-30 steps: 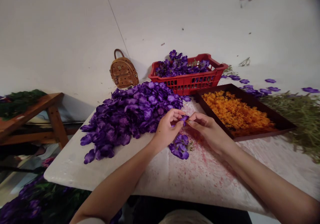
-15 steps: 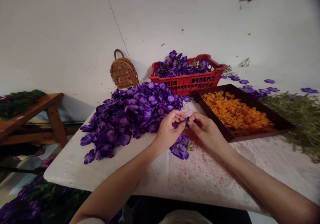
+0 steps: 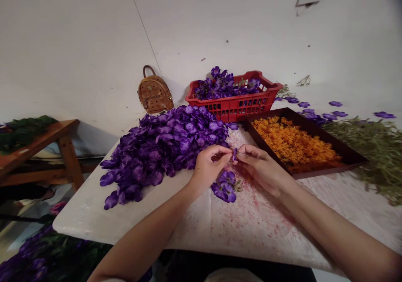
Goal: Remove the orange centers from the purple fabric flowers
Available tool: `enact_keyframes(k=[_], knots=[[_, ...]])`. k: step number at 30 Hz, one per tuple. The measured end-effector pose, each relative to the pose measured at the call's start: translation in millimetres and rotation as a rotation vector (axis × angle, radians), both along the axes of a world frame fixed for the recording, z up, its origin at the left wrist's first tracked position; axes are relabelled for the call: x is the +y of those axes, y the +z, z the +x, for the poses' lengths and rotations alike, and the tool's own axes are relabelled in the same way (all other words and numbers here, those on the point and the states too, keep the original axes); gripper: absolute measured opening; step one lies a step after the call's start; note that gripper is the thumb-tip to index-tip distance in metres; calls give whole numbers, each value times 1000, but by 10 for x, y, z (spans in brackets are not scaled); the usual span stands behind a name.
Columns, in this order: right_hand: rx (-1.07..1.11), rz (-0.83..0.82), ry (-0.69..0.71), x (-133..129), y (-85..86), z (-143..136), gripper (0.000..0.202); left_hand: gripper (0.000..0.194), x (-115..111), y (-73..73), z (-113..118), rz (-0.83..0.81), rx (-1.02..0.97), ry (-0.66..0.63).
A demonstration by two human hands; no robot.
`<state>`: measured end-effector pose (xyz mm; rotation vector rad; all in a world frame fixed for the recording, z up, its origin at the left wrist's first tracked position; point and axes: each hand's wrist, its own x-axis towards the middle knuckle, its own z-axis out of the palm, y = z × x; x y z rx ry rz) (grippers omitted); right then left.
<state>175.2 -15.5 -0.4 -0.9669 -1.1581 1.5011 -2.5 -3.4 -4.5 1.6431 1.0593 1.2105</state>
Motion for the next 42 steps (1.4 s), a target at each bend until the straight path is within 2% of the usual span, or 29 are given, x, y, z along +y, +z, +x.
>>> enact_keyframes(k=[4, 6, 10, 16, 19, 22, 27, 30, 34, 38, 39, 42], knots=[[-39, -29, 62, 2, -5, 6, 40, 9, -16, 2, -6, 69, 71, 15], [-75, -25, 58, 4, 5, 10, 41, 12, -8, 4, -12, 2, 50, 4], [-162, 117, -79, 5, 32, 8, 36, 23, 6, 27, -7, -172, -37, -56], [-224, 277, -128, -21, 60, 7, 26, 42, -22, 114, 38, -356, -265, -134], [-289, 334, -44, -34, 80, -9, 18, 40, -25, 140, 43, -439, -377, -122], [-387, 352, 21, -34, 91, -38, 26, 37, -28, 145, 34, -478, -391, -98], [-503, 467, -66, -34, 119, -30, 13, 30, -70, 128, 33, -497, -359, -112], [-533, 513, -98, -53, 142, -14, 11, 29, -82, 144, 12, -489, -326, -124], [-512, 502, -104, -53, 132, 3, 18, 23, -38, 200, -225, -348, -82, -84], [-469, 409, -148, 4, 81, 53, 19, 11, -52, 159, -666, -14, 269, 228], [-464, 396, -153, 19, 69, 66, 20, 11, -81, 126, -757, 44, 373, 249], [-455, 409, -159, 46, 45, 87, 20, 17, -182, 11, -899, 273, 646, 116]])
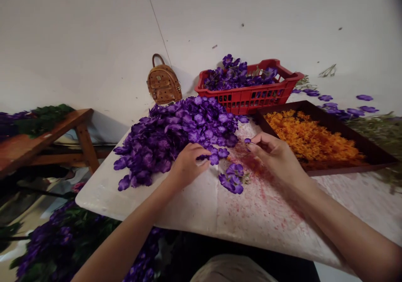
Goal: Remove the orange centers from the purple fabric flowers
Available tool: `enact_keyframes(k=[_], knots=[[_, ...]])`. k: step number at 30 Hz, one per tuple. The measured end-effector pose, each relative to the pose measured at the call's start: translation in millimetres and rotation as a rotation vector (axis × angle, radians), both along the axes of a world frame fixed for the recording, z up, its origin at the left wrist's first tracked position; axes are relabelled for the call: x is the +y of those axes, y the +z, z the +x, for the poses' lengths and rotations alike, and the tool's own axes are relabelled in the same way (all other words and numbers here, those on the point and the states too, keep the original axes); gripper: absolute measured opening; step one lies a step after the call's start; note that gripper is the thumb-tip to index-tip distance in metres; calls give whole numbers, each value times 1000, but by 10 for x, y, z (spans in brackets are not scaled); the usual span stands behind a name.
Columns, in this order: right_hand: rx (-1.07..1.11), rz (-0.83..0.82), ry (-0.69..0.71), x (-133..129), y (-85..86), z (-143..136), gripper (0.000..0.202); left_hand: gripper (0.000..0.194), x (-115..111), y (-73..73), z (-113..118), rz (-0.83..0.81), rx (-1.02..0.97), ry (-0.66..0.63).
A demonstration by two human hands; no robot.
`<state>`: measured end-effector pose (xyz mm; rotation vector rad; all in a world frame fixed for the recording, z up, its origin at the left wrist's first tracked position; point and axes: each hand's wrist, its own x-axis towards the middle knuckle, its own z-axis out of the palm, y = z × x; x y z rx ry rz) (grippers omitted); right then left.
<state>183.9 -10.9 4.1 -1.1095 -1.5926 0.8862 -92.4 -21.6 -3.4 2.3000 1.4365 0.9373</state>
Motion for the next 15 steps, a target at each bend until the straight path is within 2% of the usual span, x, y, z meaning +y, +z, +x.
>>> enact_keyframes(k=[2, 5, 8, 11, 13, 15], knots=[[-3, 10, 3, 1, -12, -3, 21, 22, -40, -63, 6, 60, 166, -102], [-11, -2, 11, -7, -31, -17, 23, 14, -29, -128, 91, 69, 280, -130], [-13, -15, 17, -8, -47, -20, 24, 17, 24, -177, 179, 16, 170, -97], [-13, -19, 18, -6, -43, -2, 25, 20, 48, -182, 169, -44, 10, -88], [-13, -14, 14, -9, -28, 12, 25, 23, 31, -137, 78, 14, -8, -43], [-7, -16, 17, -14, -10, 17, 26, 22, -4, -62, -53, 144, 53, 67]])
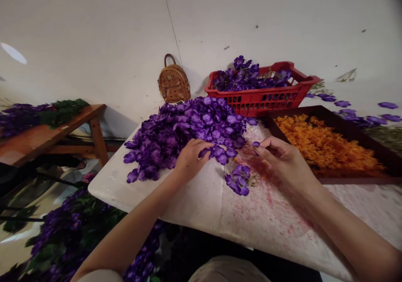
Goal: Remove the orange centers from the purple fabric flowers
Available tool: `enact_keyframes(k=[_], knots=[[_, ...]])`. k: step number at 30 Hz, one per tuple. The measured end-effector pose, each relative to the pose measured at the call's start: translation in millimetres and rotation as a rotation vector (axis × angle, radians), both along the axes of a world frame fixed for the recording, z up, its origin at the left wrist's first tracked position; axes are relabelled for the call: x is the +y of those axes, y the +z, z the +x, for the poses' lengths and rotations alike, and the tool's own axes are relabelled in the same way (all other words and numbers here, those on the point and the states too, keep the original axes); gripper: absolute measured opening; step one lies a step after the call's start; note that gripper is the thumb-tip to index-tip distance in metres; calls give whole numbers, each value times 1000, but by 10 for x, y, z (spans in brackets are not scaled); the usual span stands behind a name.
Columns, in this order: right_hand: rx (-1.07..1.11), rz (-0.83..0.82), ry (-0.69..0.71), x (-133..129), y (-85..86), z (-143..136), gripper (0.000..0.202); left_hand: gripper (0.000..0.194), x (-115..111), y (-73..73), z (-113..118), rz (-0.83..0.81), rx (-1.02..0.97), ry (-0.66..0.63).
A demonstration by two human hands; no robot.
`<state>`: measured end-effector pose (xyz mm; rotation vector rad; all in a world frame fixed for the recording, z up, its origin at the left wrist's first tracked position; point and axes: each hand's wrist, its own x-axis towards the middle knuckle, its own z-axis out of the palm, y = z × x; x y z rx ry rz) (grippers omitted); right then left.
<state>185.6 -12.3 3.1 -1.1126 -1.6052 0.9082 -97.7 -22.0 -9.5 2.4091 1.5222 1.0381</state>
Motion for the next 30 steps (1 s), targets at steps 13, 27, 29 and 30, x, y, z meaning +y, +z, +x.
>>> enact_keyframes(k=[13, 27, 29, 30], knots=[[42, -32, 36, 2, -37, -41, 28, 18, 280, 4, 166, -89, 410, -79], [259, -67, 37, -50, -17, -202, 22, 19, 254, 196, 327, -402, -566, 9], [317, -90, 94, -76, 13, -267, 23, 18, 204, 234, 453, -529, -668, -56], [331, -110, 121, -84, 18, -291, 24, 17, 183, 245, 512, -570, -708, -75]])
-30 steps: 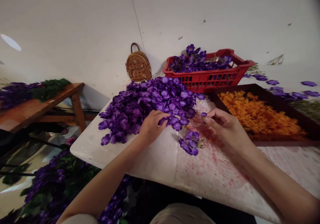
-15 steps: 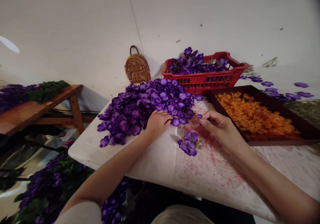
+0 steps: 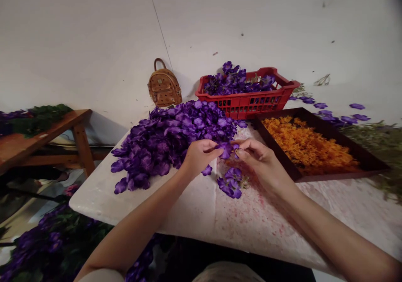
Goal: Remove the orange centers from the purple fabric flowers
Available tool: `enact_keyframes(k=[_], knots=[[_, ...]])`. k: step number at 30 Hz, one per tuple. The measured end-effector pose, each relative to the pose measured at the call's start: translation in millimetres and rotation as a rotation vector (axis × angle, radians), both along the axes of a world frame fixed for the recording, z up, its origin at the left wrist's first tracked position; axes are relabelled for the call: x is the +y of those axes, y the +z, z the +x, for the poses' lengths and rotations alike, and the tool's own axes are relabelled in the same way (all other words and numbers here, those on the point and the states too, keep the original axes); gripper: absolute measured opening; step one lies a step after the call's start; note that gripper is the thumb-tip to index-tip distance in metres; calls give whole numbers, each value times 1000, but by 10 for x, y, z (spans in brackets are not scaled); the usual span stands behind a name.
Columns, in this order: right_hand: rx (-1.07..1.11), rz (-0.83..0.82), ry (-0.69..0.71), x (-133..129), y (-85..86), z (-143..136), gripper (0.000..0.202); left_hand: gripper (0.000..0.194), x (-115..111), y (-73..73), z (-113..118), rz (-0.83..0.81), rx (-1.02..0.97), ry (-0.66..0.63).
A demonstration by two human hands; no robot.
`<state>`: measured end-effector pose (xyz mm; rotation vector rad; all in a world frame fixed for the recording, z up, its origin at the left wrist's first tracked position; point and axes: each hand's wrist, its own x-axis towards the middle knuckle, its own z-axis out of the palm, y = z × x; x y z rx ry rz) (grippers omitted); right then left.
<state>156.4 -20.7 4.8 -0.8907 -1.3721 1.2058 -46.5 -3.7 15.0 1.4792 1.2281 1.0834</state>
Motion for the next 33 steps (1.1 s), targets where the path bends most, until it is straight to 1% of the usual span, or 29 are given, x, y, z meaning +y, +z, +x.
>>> enact_keyframes(k=[2, 4, 7, 11, 13, 16, 18, 21, 23, 26, 29, 33], knots=[[-6, -42, 31, -5, -7, -24, 25, 18, -32, 12, 102, -55, -72, -17], [-36, -65, 14, -1, -22, -19, 26, 20, -52, 15, 174, -104, -125, -24], [-101, -29, -25, 12, -24, 5, 25, 21, -70, 18, 229, -149, -171, -30], [-199, 60, -86, 19, -10, 11, 22, 22, -91, 15, 254, -161, -165, -41], [-226, 74, -104, 20, -14, 10, 20, 22, -102, 7, 263, -161, -171, -65], [-227, 50, -65, 19, -18, 24, 21, 23, -116, -5, 276, -127, -194, -118], [-169, 5, -41, 15, -8, 41, 23, 22, -121, -14, 280, -72, -182, -124], [-11, -126, -24, -1, 25, 54, 30, 16, -124, -40, 284, 21, -144, -82], [98, -234, 22, -15, 49, 52, 36, 10, -130, -65, 291, 78, -102, -58], [221, -357, 96, -29, 67, 45, 41, 8, -142, -109, 305, 177, -1, -23], [285, -411, 131, -25, 58, 54, 40, 9, -144, -154, 314, 231, 26, -16], [302, -417, 143, -7, 26, 79, 40, 13, -135, -185, 320, 189, -39, -54]])
